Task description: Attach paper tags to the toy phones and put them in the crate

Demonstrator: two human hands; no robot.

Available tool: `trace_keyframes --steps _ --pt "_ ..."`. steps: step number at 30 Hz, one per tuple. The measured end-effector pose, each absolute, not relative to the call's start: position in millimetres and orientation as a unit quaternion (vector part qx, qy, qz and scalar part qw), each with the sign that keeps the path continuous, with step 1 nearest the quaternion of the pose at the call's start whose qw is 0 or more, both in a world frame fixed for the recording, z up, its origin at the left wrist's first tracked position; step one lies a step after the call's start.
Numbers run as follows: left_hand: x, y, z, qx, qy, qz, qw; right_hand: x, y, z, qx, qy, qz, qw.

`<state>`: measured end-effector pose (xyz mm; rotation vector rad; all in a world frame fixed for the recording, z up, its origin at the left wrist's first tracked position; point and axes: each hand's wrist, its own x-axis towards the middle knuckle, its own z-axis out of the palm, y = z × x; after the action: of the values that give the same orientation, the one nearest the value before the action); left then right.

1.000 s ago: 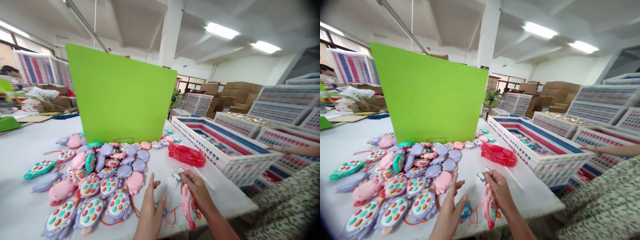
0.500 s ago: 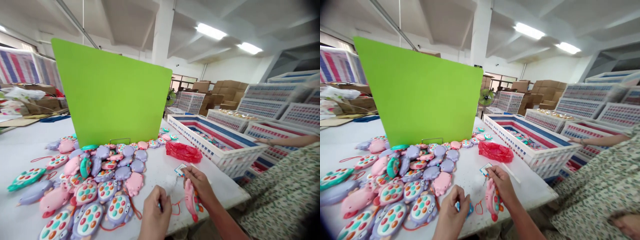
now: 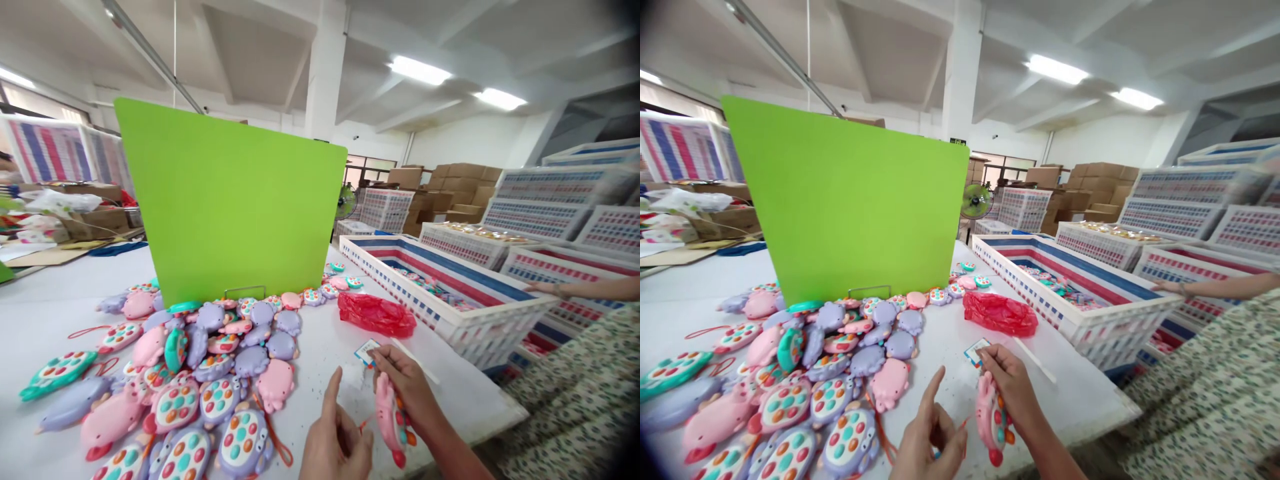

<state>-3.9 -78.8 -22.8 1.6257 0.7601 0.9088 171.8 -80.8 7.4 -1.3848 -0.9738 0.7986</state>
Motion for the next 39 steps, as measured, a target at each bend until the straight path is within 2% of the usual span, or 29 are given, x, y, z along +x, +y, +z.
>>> trace_keyframes --steps 8,12,16,21,27,30,39 --pt "-4.8 -78.8 -30.3 0.718 0.271 0.449 0.458 175.1 -84.4 3.9 -0.596 -0.421 0.342 0.593" --pt "-18.1 -83.1 -18.4 0.726 0.264 0.415 0.481 172.2 -85.2 4.4 -0.623 -0.422 0.34 0.564" --pt "-26.8 -81.7 -3.8 0.664 0.323 0.438 0.512 170.4 -77.5 5.0 -0.613 -0.413 0.36 0.57" --pt "-24.7 -76.1 -8.5 0.616 0.362 0.436 0.547 167.5 -78.7 6.7 -0.59 -0.424 0.387 0.568" --pt "-12.7 -80.4 -26.4 0.648 0.303 0.336 0.613 162.2 -89.4 3.3 -0.61 -0.476 0.321 0.547" --pt "-6.5 -84.7 -26.2 0.638 0.287 0.329 0.635 160.4 -92.1 4.2 -0.616 -0.488 0.284 0.549" --pt "-7.0 -86.2 -19.6 0.633 0.361 0.318 0.607 158.8 -95.7 4.7 -0.651 -0.535 0.179 0.509"
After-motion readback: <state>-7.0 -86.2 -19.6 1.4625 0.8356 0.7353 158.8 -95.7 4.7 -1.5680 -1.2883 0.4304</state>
